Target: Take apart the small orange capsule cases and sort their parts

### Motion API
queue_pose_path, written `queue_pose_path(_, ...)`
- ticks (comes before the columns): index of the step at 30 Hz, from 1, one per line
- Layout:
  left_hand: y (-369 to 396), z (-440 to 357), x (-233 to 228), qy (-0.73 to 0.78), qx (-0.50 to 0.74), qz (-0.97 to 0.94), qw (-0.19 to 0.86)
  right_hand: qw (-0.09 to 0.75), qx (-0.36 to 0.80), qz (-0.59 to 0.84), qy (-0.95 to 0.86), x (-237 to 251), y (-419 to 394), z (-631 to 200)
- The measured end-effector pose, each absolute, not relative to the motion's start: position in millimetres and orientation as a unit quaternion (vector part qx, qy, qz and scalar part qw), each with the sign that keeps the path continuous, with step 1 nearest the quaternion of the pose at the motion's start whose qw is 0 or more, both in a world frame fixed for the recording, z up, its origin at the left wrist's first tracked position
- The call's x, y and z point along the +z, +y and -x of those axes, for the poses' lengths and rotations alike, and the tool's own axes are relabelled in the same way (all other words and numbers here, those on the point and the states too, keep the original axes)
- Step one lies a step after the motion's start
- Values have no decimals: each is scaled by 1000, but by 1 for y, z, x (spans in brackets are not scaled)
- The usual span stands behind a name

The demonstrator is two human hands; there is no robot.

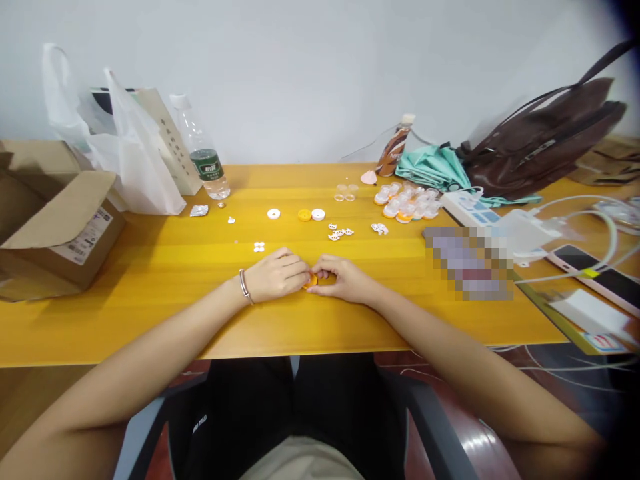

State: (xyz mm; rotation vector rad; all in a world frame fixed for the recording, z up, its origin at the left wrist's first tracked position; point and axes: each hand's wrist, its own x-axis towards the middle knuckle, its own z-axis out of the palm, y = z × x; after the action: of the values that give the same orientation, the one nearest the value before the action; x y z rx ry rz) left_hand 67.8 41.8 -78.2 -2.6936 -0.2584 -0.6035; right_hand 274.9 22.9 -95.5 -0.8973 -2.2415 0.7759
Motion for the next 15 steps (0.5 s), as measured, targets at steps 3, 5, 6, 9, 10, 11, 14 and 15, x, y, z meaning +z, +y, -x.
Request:
queue_pose_path(3, 42, -69, -78, -98, -213, 958, 166, 297, 290, 340, -844, -96, 24, -275)
queue_pose_path(5, 41, -69, -78, -102, -217, 959, 149, 297, 289, 340, -844, -96, 24, -276)
queue_pose_path(6, 41, -68, -77, -105, -220, 960, 140, 296, 289, 339, -845, -95, 24, -276)
queue_pose_path(9, 40, -68, -75, -117, -221, 960, 127, 293, 289, 336, -847, -93, 24, -276)
queue_pose_path(10, 39, -68, -75, -122, -218, 960, 125, 291, 289, 337, -848, -93, 23, -276)
queue_pose_path(11, 38, -68, -75, -125, -216, 961, 121, 289, 288, 340, -848, -92, 23, -276)
queue_pose_path(14, 37, -70, -76, -144, -218, 961, 90, 279, 288, 349, -847, -91, 22, -277)
queue_pose_path(15, 36, -70, -76, -154, -222, 960, 78, 276, 290, 350, -847, -91, 22, -277)
